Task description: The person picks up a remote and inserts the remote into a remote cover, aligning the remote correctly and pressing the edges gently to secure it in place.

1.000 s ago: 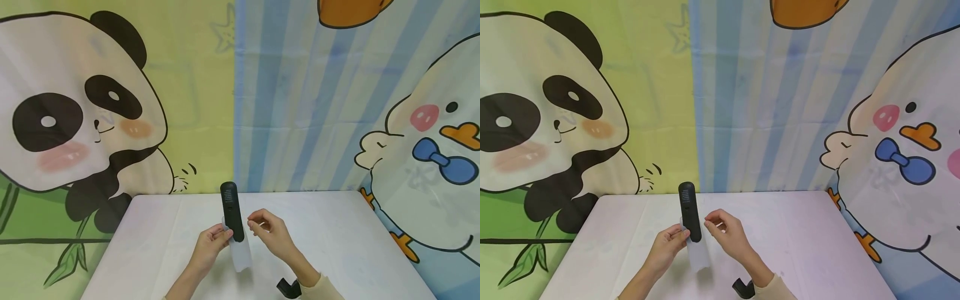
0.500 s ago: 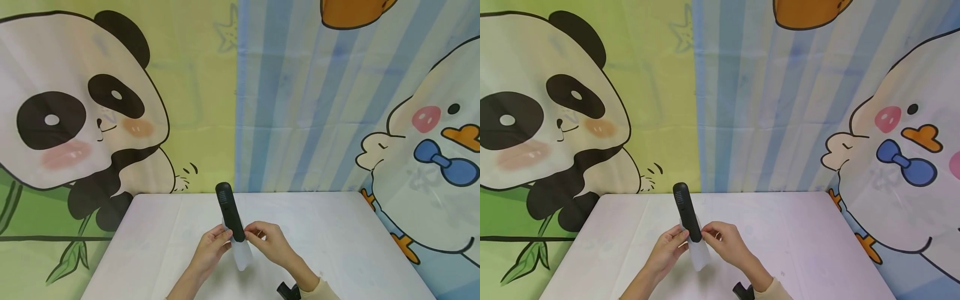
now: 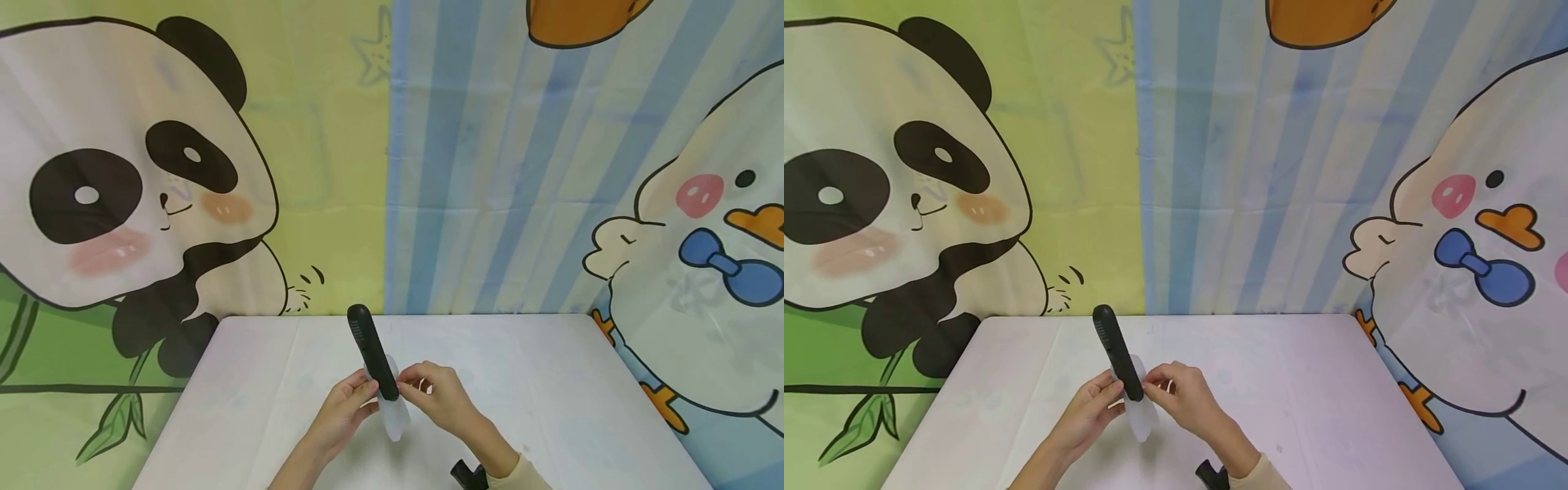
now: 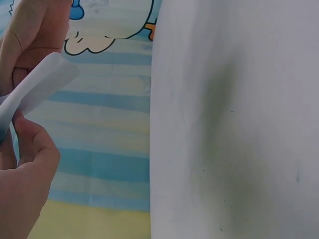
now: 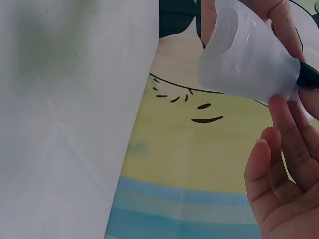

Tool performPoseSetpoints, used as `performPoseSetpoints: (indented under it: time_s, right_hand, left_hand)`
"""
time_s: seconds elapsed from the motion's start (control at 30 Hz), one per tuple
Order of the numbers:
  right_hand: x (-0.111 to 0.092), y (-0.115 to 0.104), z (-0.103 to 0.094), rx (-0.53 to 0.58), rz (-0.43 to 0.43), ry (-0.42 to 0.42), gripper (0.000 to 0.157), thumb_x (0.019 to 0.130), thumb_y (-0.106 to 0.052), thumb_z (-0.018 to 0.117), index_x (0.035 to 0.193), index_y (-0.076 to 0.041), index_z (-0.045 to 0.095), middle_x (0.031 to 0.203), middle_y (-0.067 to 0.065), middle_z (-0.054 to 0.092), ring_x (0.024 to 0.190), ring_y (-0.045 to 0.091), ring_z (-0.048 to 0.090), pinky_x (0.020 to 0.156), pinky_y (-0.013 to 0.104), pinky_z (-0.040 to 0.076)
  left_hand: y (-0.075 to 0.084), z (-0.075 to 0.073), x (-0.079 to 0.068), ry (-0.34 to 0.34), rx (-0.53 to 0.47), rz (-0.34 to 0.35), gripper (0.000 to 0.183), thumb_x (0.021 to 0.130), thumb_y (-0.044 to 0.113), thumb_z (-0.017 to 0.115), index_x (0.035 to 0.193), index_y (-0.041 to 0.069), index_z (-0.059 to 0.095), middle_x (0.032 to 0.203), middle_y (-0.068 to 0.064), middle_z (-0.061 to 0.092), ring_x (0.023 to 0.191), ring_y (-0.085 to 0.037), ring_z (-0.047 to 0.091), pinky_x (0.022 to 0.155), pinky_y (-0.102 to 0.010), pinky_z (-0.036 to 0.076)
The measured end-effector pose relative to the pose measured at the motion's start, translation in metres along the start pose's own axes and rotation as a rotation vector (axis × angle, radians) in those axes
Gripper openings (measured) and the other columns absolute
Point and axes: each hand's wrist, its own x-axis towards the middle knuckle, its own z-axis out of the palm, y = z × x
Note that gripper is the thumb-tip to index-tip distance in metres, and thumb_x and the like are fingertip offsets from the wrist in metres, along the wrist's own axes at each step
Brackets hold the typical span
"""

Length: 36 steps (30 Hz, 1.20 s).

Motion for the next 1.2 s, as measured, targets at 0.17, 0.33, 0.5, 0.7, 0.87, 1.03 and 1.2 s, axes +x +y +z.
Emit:
performPoseSetpoints:
  time_s: [0.17,0.33,0.5,0.7,0.87,1.03,1.2]
  right_hand:
    - [0.001,0.000,0.005,-0.153,-0.138,0.055,0.008,0.090,-0.003,0.073,0.094,-0.009,0.071,0.083,-0.007,0.067,0.067,0.008,0.056,0.055,0.017,0.048]
    - [0.002,-0.002,0.005,-0.107,-0.119,0.054,0.011,0.091,0.000,0.068,0.092,-0.011,0.068,0.081,-0.006,0.066,0.064,0.009,0.055,0.054,0.018,0.048]
    - [0.002,-0.005,-0.004,0.059,0.108,-0.025,0.017,0.092,0.002,0.066,0.088,-0.015,0.067,0.078,-0.008,0.064,0.066,0.006,0.055,0.057,0.024,0.050]
    - [0.001,-0.010,-0.012,0.241,0.288,-0.131,0.016,0.095,0.004,0.055,0.088,-0.006,0.065,0.072,-0.001,0.059,0.059,0.010,0.053,0.052,0.027,0.050]
    - [0.000,-0.009,-0.013,0.269,0.298,-0.146,0.014,0.097,0.001,0.056,0.088,-0.006,0.064,0.071,-0.001,0.057,0.059,0.010,0.052,0.051,0.028,0.050]
    - [0.000,-0.006,-0.014,0.103,0.241,-0.130,0.010,0.099,-0.019,0.065,0.090,-0.017,0.063,0.076,-0.006,0.060,0.063,0.009,0.052,0.054,0.025,0.047]
    - [0.012,-0.007,-0.020,0.071,0.211,0.006,0.014,0.099,-0.024,0.066,0.110,-0.016,0.066,0.090,-0.006,0.063,0.076,0.015,0.057,0.062,0.027,0.048]
  left_hand:
    - [0.000,-0.001,0.000,0.003,0.048,0.029,0.036,0.105,0.012,0.053,0.139,-0.001,0.053,0.129,-0.008,0.065,0.111,-0.019,0.062,0.098,-0.039,0.048]
    - [0.003,0.003,0.001,0.092,0.102,0.065,0.036,0.103,0.014,0.059,0.132,-0.007,0.057,0.120,-0.010,0.070,0.107,-0.021,0.066,0.094,-0.037,0.052]
    - [0.006,0.005,0.002,0.155,0.198,0.114,0.035,0.099,0.014,0.064,0.126,-0.009,0.060,0.115,-0.013,0.071,0.107,-0.026,0.068,0.093,-0.038,0.053]
    - [0.006,0.006,0.000,0.193,0.346,0.150,0.032,0.097,0.016,0.068,0.121,-0.005,0.066,0.108,-0.013,0.073,0.097,-0.025,0.070,0.088,-0.033,0.055]
    - [0.005,0.008,-0.001,0.166,0.411,0.178,0.034,0.097,0.018,0.069,0.121,-0.005,0.066,0.108,-0.013,0.073,0.098,-0.023,0.071,0.088,-0.031,0.055]
    - [0.004,0.008,-0.003,0.125,0.431,0.172,0.035,0.096,0.020,0.070,0.120,-0.006,0.066,0.106,-0.014,0.073,0.096,-0.024,0.072,0.083,-0.033,0.058]
    - [0.002,0.008,-0.004,0.086,0.450,0.147,0.032,0.096,0.018,0.070,0.118,-0.005,0.067,0.103,-0.013,0.074,0.093,-0.022,0.072,0.080,-0.032,0.058]
